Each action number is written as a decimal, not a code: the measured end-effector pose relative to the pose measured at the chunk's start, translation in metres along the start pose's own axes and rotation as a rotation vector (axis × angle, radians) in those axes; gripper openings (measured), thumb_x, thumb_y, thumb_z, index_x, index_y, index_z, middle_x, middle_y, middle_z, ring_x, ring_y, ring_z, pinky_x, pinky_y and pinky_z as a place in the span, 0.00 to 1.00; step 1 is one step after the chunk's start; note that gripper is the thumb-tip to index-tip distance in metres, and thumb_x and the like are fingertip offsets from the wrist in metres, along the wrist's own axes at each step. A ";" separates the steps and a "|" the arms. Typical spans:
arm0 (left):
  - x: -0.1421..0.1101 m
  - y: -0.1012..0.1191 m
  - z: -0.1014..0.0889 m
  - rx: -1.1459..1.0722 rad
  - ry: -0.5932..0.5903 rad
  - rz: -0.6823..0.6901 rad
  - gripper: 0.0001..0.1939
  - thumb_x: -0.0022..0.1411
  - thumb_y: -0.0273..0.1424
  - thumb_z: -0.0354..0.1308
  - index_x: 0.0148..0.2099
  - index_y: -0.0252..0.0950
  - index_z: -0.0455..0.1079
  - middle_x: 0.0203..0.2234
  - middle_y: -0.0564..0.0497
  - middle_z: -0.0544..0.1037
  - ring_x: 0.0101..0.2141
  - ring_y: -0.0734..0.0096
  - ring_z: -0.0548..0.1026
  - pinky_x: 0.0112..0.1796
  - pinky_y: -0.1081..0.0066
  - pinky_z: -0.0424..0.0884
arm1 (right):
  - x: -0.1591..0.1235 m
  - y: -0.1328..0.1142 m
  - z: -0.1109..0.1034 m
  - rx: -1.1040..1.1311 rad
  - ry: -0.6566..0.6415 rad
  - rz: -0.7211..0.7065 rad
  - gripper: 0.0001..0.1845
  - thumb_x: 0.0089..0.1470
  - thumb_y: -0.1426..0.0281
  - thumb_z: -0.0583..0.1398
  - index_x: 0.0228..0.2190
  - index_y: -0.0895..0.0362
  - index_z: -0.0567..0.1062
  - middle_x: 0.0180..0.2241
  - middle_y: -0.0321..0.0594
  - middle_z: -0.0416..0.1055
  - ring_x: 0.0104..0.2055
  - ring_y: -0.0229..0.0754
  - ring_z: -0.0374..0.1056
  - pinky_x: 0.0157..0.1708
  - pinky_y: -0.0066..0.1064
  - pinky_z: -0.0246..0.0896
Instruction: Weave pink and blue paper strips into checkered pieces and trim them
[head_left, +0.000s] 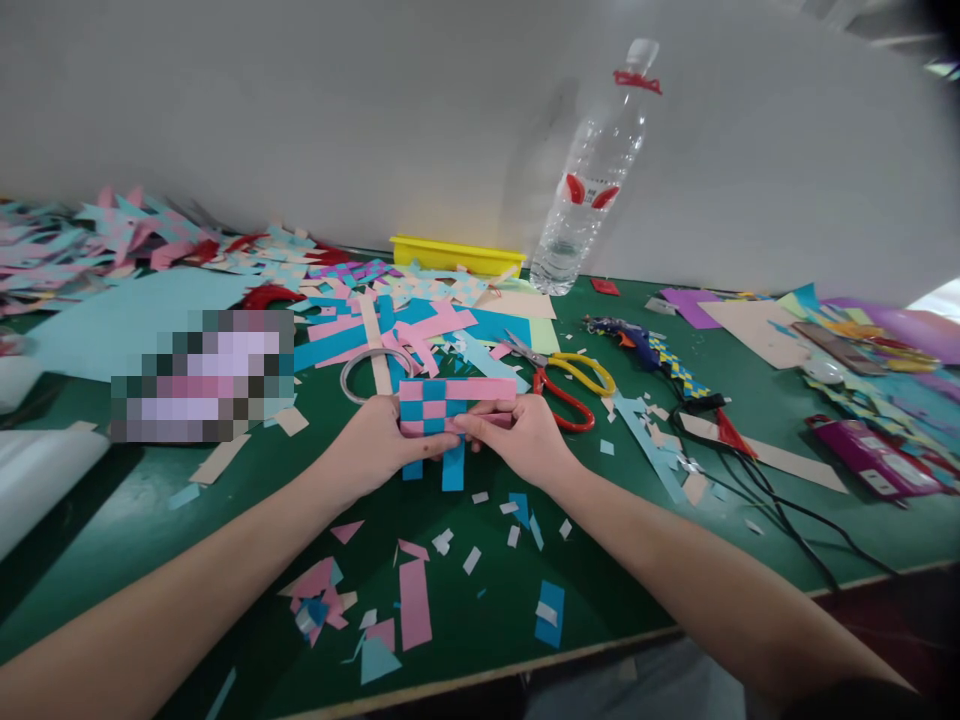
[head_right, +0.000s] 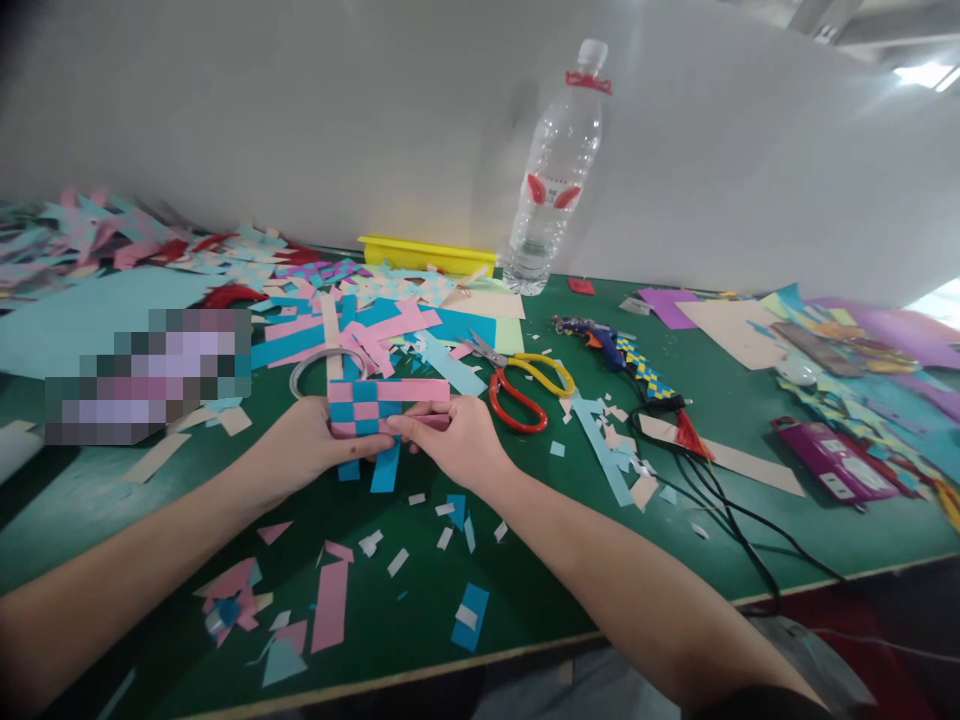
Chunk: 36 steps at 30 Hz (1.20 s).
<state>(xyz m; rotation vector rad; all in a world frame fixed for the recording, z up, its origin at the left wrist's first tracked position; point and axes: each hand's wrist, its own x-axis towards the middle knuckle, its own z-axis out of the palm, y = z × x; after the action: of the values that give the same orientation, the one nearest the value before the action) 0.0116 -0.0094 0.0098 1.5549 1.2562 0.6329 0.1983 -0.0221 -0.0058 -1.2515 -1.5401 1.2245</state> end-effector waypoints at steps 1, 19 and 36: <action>0.000 0.000 0.000 0.015 0.001 0.007 0.10 0.48 0.37 0.67 0.32 0.37 0.76 0.27 0.54 0.81 0.29 0.64 0.79 0.30 0.72 0.75 | 0.000 0.000 0.000 -0.010 0.008 -0.001 0.17 0.45 0.56 0.65 0.28 0.59 0.79 0.21 0.38 0.73 0.22 0.36 0.67 0.25 0.27 0.63; -0.001 0.002 0.000 -0.057 0.016 0.028 0.11 0.48 0.37 0.67 0.31 0.37 0.75 0.23 0.55 0.79 0.27 0.67 0.77 0.30 0.73 0.73 | 0.002 -0.004 -0.002 0.036 0.002 -0.004 0.18 0.42 0.57 0.67 0.30 0.59 0.79 0.22 0.36 0.73 0.22 0.36 0.69 0.24 0.26 0.65; 0.000 -0.001 0.001 -0.163 0.000 0.016 0.16 0.51 0.40 0.65 0.39 0.37 0.74 0.32 0.52 0.80 0.31 0.66 0.77 0.34 0.70 0.74 | 0.002 -0.003 -0.005 0.066 -0.085 -0.125 0.11 0.49 0.62 0.64 0.29 0.58 0.78 0.24 0.35 0.72 0.23 0.34 0.67 0.24 0.25 0.64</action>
<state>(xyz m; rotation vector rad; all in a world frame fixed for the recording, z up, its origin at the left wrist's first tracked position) 0.0117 -0.0096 0.0085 1.4313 1.1637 0.7276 0.2017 -0.0199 -0.0016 -1.0567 -1.6010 1.2509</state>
